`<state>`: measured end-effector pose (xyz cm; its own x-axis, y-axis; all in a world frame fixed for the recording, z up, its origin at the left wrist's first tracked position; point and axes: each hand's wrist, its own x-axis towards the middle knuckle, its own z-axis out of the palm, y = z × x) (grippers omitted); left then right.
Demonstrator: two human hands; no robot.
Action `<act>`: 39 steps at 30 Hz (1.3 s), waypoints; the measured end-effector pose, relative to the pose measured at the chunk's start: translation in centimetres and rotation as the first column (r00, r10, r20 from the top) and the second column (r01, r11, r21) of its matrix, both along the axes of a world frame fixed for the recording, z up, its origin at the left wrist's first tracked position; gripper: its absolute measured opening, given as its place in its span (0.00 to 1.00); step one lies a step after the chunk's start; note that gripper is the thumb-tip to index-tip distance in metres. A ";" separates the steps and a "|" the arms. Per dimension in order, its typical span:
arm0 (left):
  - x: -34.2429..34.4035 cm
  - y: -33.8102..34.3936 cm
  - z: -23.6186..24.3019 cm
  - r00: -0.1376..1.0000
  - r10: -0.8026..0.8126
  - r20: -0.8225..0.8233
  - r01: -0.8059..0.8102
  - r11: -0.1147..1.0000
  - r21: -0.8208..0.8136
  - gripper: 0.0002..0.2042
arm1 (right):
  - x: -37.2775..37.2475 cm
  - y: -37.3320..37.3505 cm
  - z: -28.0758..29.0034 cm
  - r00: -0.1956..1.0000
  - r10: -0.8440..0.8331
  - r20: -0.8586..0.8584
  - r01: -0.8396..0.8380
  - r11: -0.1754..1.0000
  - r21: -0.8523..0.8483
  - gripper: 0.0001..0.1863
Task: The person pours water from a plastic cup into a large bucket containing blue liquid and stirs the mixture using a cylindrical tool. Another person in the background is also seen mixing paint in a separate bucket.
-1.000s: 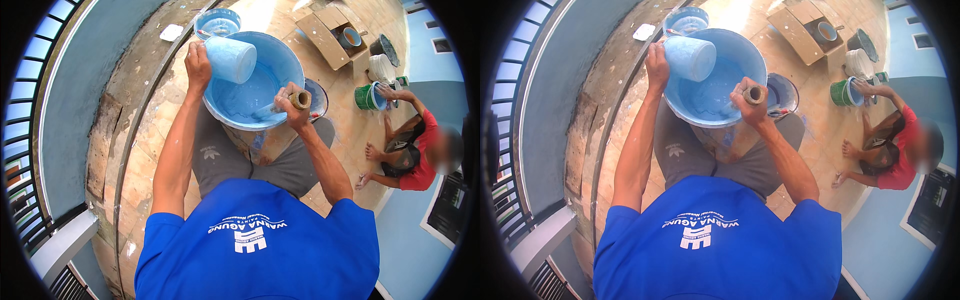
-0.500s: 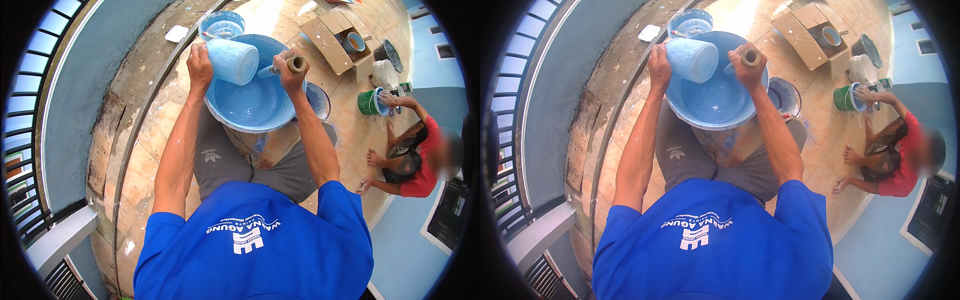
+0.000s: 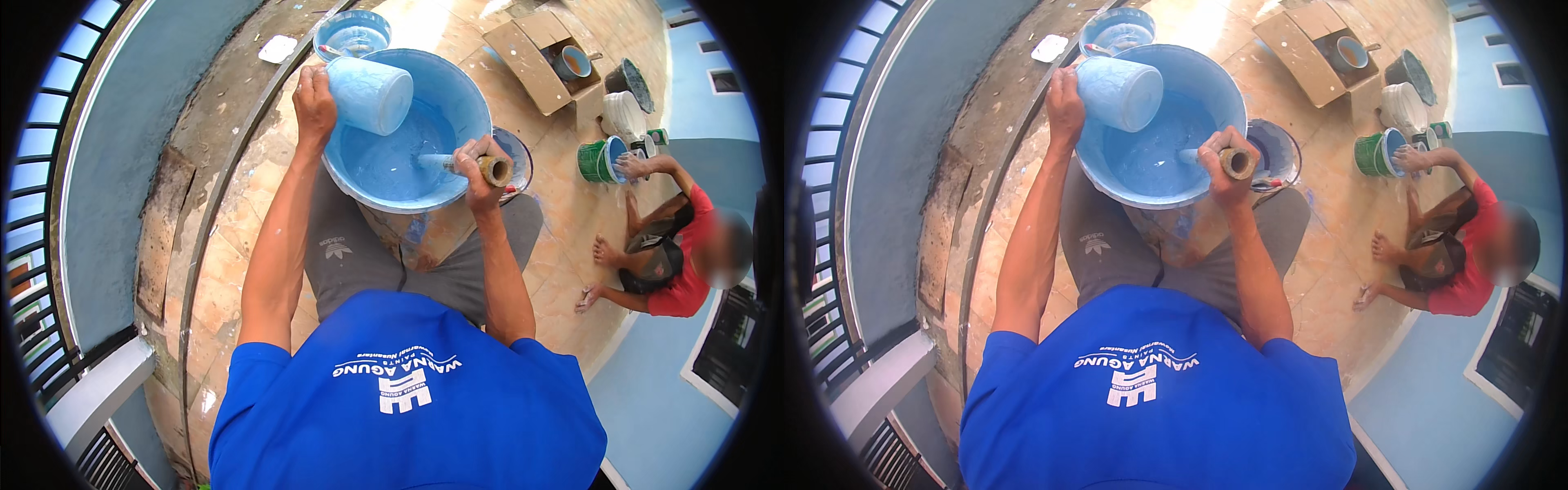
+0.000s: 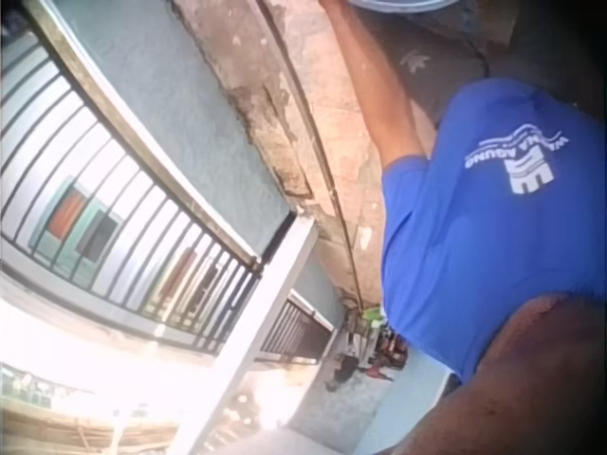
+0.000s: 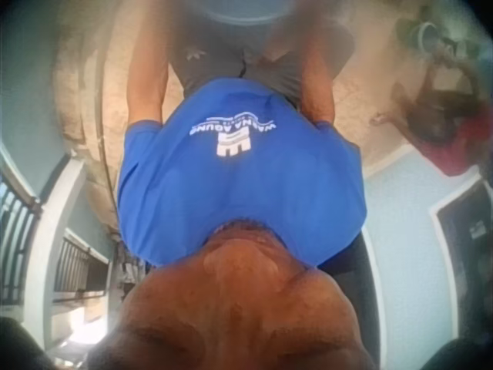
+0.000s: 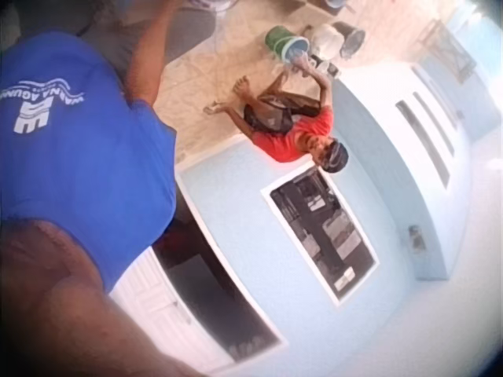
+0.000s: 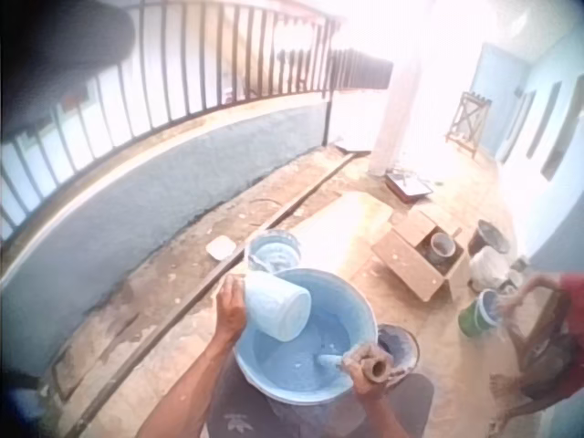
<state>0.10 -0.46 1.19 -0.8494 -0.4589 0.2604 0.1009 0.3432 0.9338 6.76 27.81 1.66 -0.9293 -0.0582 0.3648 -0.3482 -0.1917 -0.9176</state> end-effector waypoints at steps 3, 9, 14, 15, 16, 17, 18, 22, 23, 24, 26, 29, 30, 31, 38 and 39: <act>-0.1 -0.1 -0.2 1.000 -0.009 0.008 0.009 1.000 0.005 0.19 | 1.8 -1.0 0.0 1.000 -0.013 0.008 0.012 0.999 0.036 0.11; -0.1 -0.3 -0.2 1.000 -0.016 0.002 0.016 1.000 -0.006 0.19 | 3.5 -1.9 1.0 0.990 0.028 0.135 -0.028 1.000 0.001 0.13; -0.2 0.0 -0.1 1.000 -0.010 -0.028 0.009 1.000 -0.015 0.19 | 2.7 -1.5 2.6 0.984 -0.048 0.174 0.069 0.991 -0.116 0.13; -0.2 -0.1 -0.1 0.999 -0.004 -0.034 0.003 1.000 -0.022 0.18 | 2.3 -1.6 3.1 0.988 -0.051 0.149 0.075 0.984 -0.159 0.10; -0.1 -0.1 0.1 1.000 -0.011 -0.014 0.010 1.000 -0.010 0.18 | 2.0 -1.7 3.7 0.991 -0.054 0.119 0.077 0.977 -0.199 0.10; 0.0 -0.1 0.3 1.000 -0.017 0.006 0.017 1.000 0.002 0.18 | 1.5 -1.9 4.2 0.994 -0.058 0.090 0.078 0.968 -0.238 0.10; 0.1 0.0 0.4 0.999 -0.024 0.026 0.023 1.000 0.014 0.18 | 1.0 -2.0 4.3 0.996 -0.064 0.061 0.078 0.958 -0.277 0.09; -0.1 -0.2 -0.2 1.000 0.000 -0.030 -0.001 1.000 -0.029 0.18 | -2.4 -3.3 3.1 0.987 -0.157 -0.031 0.147 0.964 -0.223 0.09; -0.2 -0.2 -0.2 0.999 0.000 -0.040 -0.001 0.999 -0.041 0.18 | -3.4 -3.7 2.5 0.980 -0.196 -0.044 0.181 0.958 -0.224 0.08; -0.4 -0.3 -0.2 0.999 -0.001 -0.051 -0.002 0.999 -0.053 0.19 | -4.4 -4.0 1.8 0.973 -0.224 -0.047 0.210 0.954 -0.215 0.08; -0.4 -0.1 0.0 1.000 0.001 -0.021 -0.002 1.000 -0.030 0.19 | -6.1 -4.8 0.1 0.960 -0.276 -0.049 0.261 0.945 -0.197 0.09; -0.4 0.0 0.2 1.000 -0.017 0.000 0.017 1.000 -0.020 0.19 | -6.2 -5.1 -2.2 0.957 -0.289 0.010 0.286 0.944 -0.166 0.10; -0.5 0.0 0.3 1.000 -0.028 0.002 0.028 0.999 -0.021 0.19 | -6.2 -4.9 -2.9 0.958 -0.287 0.014 0.286 0.946 -0.155 0.10; -0.4 -0.1 0.2 1.000 -0.024 0.015 0.024 1.000 -0.014 0.19 | -5.7 -4.8 -3.0 0.975 -0.221 0.016 0.221 0.966 -0.130 0.11; -0.3 -0.2 -0.3 1.000 -0.017 -0.006 0.017 0.999 -0.030 0.18 | 1.4 -1.1 -0.6 0.996 0.025 0.082 -0.016 0.994 -0.107 0.11; -0.4 -0.2 -0.5 1.000 -0.012 -0.019 0.011 0.999 -0.037 0.18 | 1.8 -0.6 -0.4 0.994 0.056 0.098 -0.045 0.992 -0.115 0.11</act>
